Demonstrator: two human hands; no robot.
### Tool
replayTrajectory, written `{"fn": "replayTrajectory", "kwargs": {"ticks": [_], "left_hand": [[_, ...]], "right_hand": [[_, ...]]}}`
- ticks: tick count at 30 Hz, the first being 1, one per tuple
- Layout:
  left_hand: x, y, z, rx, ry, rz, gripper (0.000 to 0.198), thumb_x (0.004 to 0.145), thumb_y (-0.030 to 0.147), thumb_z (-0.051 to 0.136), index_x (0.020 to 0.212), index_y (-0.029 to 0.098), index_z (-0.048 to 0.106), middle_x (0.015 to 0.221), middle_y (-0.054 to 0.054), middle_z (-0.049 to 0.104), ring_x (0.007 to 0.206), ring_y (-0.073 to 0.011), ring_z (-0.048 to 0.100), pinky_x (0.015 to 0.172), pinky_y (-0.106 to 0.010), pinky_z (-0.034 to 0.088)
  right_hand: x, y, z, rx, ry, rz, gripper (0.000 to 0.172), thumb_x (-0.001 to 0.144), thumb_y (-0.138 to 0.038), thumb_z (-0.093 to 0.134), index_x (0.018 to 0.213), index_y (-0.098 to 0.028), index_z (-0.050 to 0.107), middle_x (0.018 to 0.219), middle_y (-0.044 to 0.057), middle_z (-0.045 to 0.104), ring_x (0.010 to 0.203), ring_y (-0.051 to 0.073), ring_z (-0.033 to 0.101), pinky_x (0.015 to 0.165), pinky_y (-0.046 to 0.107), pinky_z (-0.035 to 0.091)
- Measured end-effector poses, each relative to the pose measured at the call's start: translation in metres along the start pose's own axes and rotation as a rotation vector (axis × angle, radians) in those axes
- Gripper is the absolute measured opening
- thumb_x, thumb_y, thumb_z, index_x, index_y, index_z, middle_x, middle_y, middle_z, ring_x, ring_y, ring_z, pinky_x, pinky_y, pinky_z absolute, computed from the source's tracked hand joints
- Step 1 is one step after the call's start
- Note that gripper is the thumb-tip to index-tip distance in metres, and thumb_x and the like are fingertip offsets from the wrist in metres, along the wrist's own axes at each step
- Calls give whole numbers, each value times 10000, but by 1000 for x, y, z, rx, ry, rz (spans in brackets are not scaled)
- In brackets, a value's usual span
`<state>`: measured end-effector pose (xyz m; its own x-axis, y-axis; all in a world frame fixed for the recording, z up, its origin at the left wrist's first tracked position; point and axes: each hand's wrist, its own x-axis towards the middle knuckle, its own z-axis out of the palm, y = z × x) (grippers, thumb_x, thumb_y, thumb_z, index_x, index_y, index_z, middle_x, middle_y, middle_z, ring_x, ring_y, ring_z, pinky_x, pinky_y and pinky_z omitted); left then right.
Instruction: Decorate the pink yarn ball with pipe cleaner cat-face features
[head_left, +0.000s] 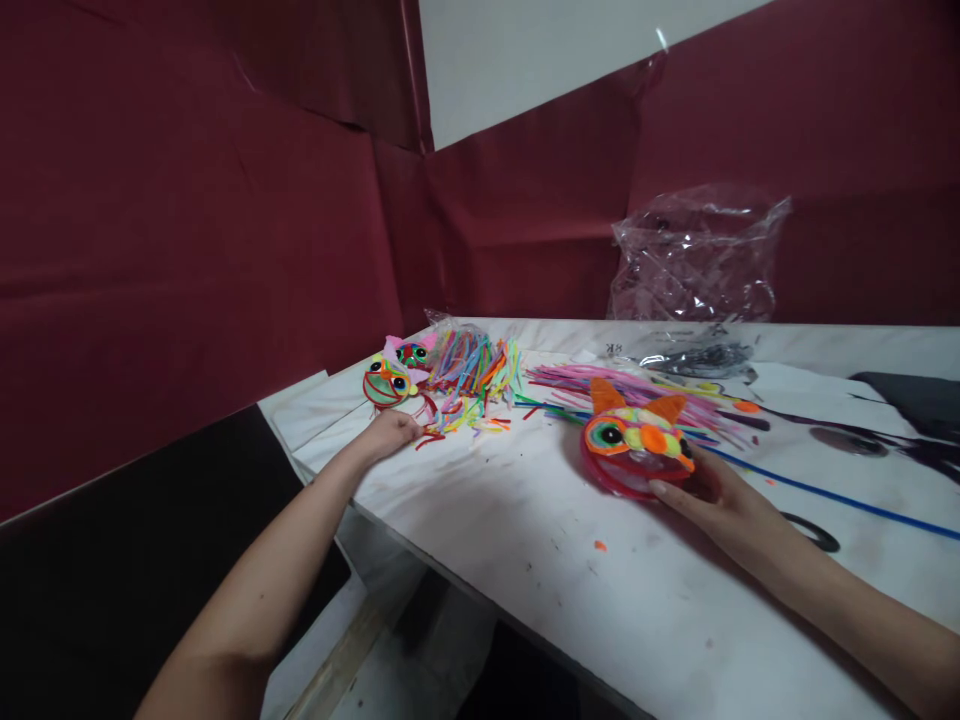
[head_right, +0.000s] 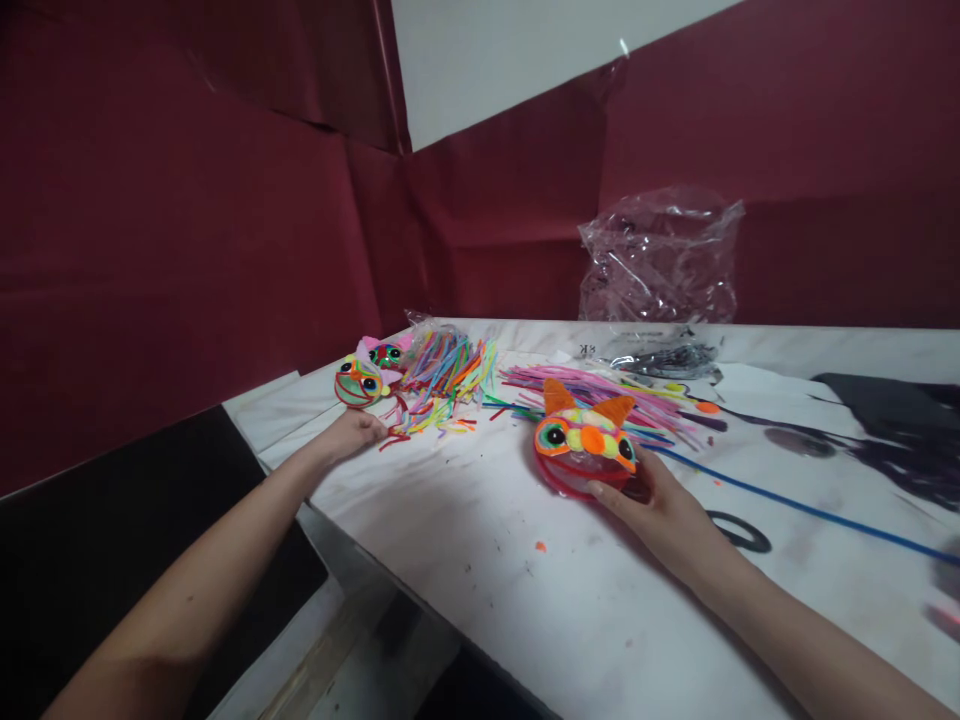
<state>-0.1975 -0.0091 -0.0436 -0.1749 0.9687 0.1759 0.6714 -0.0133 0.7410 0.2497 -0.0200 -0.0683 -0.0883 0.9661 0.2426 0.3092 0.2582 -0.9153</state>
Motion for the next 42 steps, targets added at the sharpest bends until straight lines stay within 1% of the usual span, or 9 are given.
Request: {"fn": "replayTrajectory", "kwargs": {"ticks": [5, 11, 17, 22, 25, 28, 31, 37, 42], "left_hand": [[-15, 4, 1, 133, -43, 92, 112, 735, 220, 642, 669, 133, 670, 598, 15, 629, 624, -137, 570, 583, -241, 419], [1, 9, 4, 153, -40, 155, 104, 773, 234, 628, 755, 145, 678, 754, -18, 663, 771, -157, 591, 725, -286, 460], [4, 9, 10, -14, -86, 90, 283, 885, 321, 533, 1113, 156, 561, 1129, -79, 590, 957, -193, 596, 816, -401, 516], [2, 9, 8, -313, -57, -17, 300, 884, 330, 536, 1118, 144, 552, 1089, -73, 599, 908, -183, 608, 767, -378, 531], [-1, 16, 6, -508, -48, -64, 195, 862, 266, 563, 984, 117, 590, 898, -45, 629, 735, -130, 605, 663, -297, 523], [-9, 35, 8, -665, -66, -76, 50, 753, 118, 601, 799, 99, 601, 684, -19, 595, 587, -92, 557, 582, -233, 482], [-20, 65, 18, -773, -136, -50, 37, 699, 101, 594, 727, 119, 579, 604, 5, 544, 532, -79, 505, 537, -213, 449], [-36, 126, 63, -846, -323, 28, 109, 675, 183, 659, 718, 141, 569, 578, 28, 558, 462, -51, 421, 502, -191, 391], [-49, 154, 98, -759, -433, 73, 192, 644, 274, 698, 687, 137, 570, 524, 17, 585, 436, -57, 419, 460, -189, 302]], "right_hand": [[-1, -1, 1, 33, 0, 13, 747, 618, -571, 705, 1227, -187, 506, 1150, 109, 667, 1052, 328, 615, 845, 365, 541], [0, 6, 0, -19, 5, -17, 740, 640, -590, 683, 1235, -190, 497, 1158, 121, 657, 1062, 335, 606, 888, 407, 514], [2, 10, 1, -20, -23, -72, 717, 654, -593, 660, 1217, -182, 490, 1152, 138, 652, 1035, 334, 615, 850, 422, 527], [3, 9, 1, -43, -40, -109, 639, 679, -579, 649, 1173, -195, 520, 1111, 131, 666, 1001, 336, 622, 863, 470, 503], [3, 8, 1, -6, -54, -71, 661, 671, -575, 661, 1186, -192, 502, 1148, 140, 646, 1040, 343, 603, 896, 492, 483], [2, 6, 2, 49, -47, -39, 706, 657, -569, 681, 1213, -187, 473, 1185, 147, 627, 1068, 344, 591, 922, 500, 467], [0, 3, 4, 106, -68, -38, 691, 689, -526, 682, 1244, -189, 444, 1207, 139, 617, 1067, 315, 599, 929, 473, 471], [0, -5, 7, 177, -25, -115, 633, 683, -405, 713, 1224, -187, 467, 1204, 129, 620, 1060, 275, 604, 936, 443, 467], [-1, -11, 6, 204, -30, -111, 692, 671, -396, 729, 1267, -175, 455, 1194, 135, 626, 1071, 285, 593, 909, 447, 475]]}}
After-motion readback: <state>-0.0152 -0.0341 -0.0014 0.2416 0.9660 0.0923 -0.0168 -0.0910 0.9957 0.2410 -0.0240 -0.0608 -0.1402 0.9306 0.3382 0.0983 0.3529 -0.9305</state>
